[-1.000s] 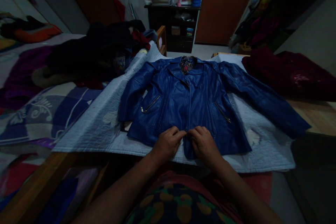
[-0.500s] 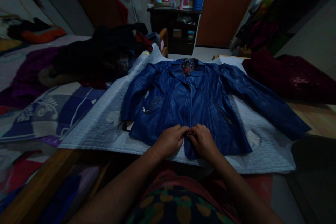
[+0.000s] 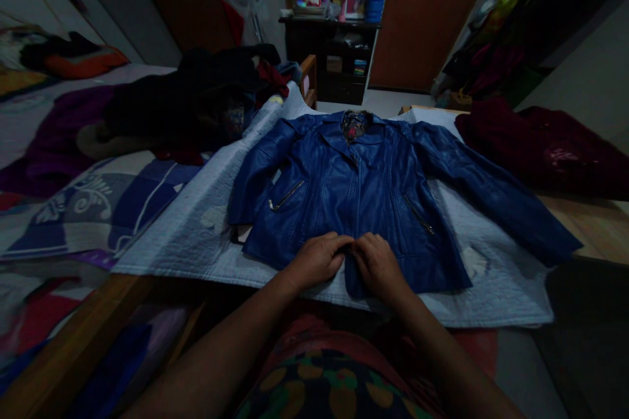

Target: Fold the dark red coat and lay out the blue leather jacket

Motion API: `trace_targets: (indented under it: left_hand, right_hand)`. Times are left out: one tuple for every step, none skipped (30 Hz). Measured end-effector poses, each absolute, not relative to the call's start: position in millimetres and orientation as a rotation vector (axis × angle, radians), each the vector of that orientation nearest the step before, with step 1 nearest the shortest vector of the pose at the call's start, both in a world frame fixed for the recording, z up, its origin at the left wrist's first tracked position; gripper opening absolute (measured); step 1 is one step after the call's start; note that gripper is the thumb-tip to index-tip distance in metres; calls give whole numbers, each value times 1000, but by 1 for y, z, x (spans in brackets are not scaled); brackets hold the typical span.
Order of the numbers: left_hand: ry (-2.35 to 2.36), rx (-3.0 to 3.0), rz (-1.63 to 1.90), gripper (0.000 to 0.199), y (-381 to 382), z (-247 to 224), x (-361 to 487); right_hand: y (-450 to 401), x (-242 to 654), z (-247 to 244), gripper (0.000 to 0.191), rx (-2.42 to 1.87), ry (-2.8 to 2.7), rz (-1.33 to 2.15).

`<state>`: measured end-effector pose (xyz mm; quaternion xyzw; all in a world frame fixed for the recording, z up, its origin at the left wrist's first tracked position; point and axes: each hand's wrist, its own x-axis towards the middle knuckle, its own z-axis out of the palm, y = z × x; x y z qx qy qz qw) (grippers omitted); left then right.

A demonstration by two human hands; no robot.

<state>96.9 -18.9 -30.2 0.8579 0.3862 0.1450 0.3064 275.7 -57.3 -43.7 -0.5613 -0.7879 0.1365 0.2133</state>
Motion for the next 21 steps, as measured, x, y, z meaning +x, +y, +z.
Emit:
trace_targets:
  left_hand:
    - [1024, 2273, 380, 34, -19, -30, 97]
    - [1023, 2276, 375, 33, -18, -29, 97]
    - [1021, 2278, 371, 32, -18, -28, 97]
    - [1021, 2279, 370, 32, -18, -28, 98]
    - [1022, 2279, 369, 32, -18, -27, 98]
    - [1026, 2279, 370, 32, -18, -27, 98]
    - [1031, 2281, 371, 32, -18, -27, 98]
    - [1035, 2284, 374, 32, -18, -28, 98]
    - [1038, 2286, 377, 31, -18, -28, 98]
    - [1042, 2288, 380, 30, -18, -28, 99]
    - [1046, 2290, 382, 29, -18, -28, 99]
    - [1051, 2292, 385, 29, -18, -29, 99]
    - [1055, 2292, 388, 29, -18, -29, 99]
    - [1058, 2292, 391, 30, -18, -29, 99]
    - [1059, 2292, 395, 31, -18, -30, 99]
    - [1057, 2290, 400, 33, -18, -30, 99]
    - [1053, 2288, 405, 34, -18, -30, 99]
    - [1049, 2286, 408, 36, -18, -31, 98]
    - [1046, 2285, 411, 37, -18, -31, 98]
    - [1046, 2284, 412, 37, -17, -32, 98]
    - [1047, 2284, 413, 37, -17, -32, 98]
  right_hand:
    - [-57, 275, -44, 14, -1537, -2180, 385]
    - [-58, 274, -44, 14, -1519, -2173, 391]
    - [-58, 273, -43, 15, -1509, -2161, 399]
    - [-58, 273, -43, 15, -1504, -2147, 412]
    - [-58, 272, -42, 15, -1501, -2130, 433]
    - [-59, 273, -42, 14, -1498, -2114, 463]
    - [-58, 273, -41, 13, -1491, -2101, 498]
    - [-58, 273, -41, 13, -1482, -2091, 532]
    - [-58, 274, -40, 12, -1470, -2087, 559]
    - [-57, 274, -40, 13, -1459, -2089, 573]
    - [-57, 274, -40, 13, -1452, -2098, 570]
    - [-56, 274, -39, 13, -1451, -2115, 550]
    - [-56, 274, -39, 14, -1458, -2139, 518]
    - [-56, 274, -39, 14, -1475, -2164, 476]
    - [-56, 274, -39, 13, -1500, -2186, 435]
    - [-56, 273, -38, 12, -1528, -2202, 402]
    - [-56, 274, -38, 11, -1551, -2213, 383]
    - [-56, 274, -38, 10, -1568, -2220, 380]
    - [-57, 275, -38, 10, -1580, -2226, 388]
    - [-57, 276, -38, 10, -1587, -2233, 404]
    - [-58, 277, -38, 11, -1592, -2242, 421]
